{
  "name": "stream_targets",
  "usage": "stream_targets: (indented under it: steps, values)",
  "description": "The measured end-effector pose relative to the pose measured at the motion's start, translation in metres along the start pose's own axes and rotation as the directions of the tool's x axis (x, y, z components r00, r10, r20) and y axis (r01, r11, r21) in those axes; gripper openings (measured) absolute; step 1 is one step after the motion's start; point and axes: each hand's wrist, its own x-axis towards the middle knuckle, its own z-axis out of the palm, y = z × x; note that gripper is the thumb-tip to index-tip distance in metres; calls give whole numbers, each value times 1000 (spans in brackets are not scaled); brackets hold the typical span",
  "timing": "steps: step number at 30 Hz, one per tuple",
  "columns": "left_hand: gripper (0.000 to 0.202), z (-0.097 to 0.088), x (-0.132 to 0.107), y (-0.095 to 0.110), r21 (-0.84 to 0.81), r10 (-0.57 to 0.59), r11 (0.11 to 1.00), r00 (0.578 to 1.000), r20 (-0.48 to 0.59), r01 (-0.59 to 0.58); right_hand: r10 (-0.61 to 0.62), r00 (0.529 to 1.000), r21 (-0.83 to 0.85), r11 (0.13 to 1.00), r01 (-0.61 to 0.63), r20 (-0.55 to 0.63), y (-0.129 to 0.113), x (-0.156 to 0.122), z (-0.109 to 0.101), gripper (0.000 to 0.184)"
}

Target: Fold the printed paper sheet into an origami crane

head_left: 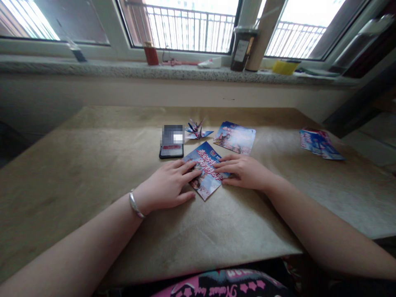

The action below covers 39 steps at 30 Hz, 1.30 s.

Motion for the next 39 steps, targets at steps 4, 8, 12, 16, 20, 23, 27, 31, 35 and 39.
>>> stream_targets:
  steps: [4,8,12,16,20,23,27,31,35,39]
  values:
    - [59,-3,-1,-1,-7,17,1000,1000,-7,-17,-37,999,-29,999,37,17,0,0,-1,34]
    - [48,-7,0,1,-23,9,1000,1000,-12,-9,-54,998,-105,993,56,20,-4,1,-2,24]
    - [49,-8,1,1,11,8,1000,1000,-10,-7,-38,999,-169,985,42,23,-6,0,-2,21]
    - [45,-11,-1,0,62,18,998,1000,10,-19,-30,1000,-188,982,31,6,-5,-1,-1,24]
    - [31,-16,-4,1,86,-56,995,998,32,53,-22,1000,-187,982,22,1,-4,-1,1,23]
    - [31,-18,-5,2,100,-117,988,993,30,114,-3,1000,-167,986,2,-9,-5,-1,1,21]
    - [29,-18,-5,1,112,-151,983,988,22,148,21,999,-79,997,-24,-34,-3,-1,2,18]
    - [24,-19,-5,0,161,-169,974,985,44,160,63,997,1,998,-63,-52,-1,0,4,14]
    - [28,-17,-4,-2,186,-206,962,978,16,200,112,991,0,994,-112,-67,-3,0,4,14]
    - [30,-13,-2,-5,140,-260,956,965,-12,259,183,978,-8,983,-185,-99,-5,-1,5,13]
